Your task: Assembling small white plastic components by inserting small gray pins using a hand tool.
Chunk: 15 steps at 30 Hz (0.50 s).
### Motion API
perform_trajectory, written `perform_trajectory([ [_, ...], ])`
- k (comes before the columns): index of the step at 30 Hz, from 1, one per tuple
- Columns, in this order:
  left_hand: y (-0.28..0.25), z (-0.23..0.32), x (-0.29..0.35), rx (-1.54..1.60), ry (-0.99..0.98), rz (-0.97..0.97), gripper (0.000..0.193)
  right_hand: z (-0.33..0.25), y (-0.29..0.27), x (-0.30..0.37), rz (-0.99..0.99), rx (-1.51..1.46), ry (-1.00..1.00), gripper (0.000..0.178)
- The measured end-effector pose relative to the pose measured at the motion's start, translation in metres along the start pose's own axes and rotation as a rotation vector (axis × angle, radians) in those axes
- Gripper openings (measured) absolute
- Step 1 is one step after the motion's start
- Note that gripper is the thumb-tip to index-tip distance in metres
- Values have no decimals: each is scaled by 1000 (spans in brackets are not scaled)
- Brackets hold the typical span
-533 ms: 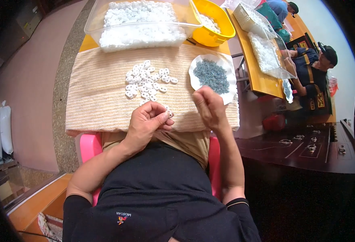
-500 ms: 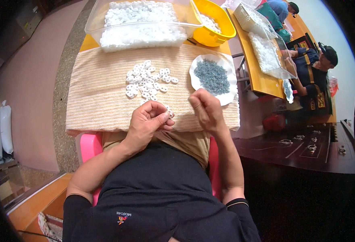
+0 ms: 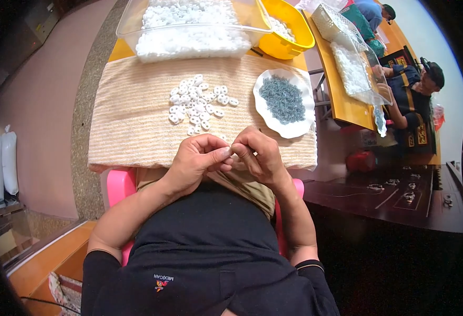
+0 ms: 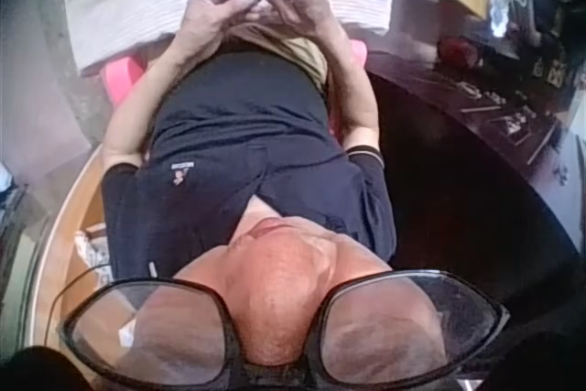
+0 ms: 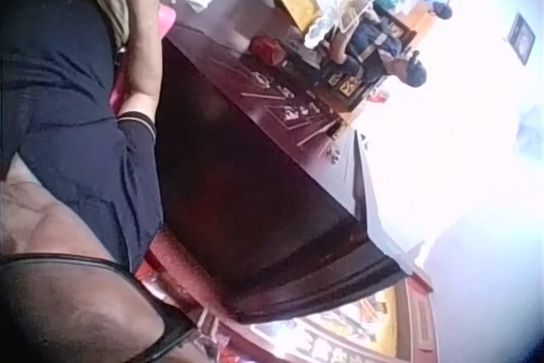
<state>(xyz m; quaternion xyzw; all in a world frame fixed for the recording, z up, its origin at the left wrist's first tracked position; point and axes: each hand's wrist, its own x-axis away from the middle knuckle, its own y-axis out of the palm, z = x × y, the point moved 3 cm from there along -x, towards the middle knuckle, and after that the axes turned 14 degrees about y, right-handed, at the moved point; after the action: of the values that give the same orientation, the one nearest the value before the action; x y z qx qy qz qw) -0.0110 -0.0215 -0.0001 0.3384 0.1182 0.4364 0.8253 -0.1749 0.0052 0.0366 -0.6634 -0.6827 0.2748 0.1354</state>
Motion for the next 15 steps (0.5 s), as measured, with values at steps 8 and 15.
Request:
perform_trajectory([
  [8, -2, -2, 0, 79, -26, 9, 10, -3, 5, 4, -13, -59, -15, 7],
  [15, -5, -1, 0, 113, -4, 10, 9, -3, 8, 6, -42, -165, 19, 5],
])
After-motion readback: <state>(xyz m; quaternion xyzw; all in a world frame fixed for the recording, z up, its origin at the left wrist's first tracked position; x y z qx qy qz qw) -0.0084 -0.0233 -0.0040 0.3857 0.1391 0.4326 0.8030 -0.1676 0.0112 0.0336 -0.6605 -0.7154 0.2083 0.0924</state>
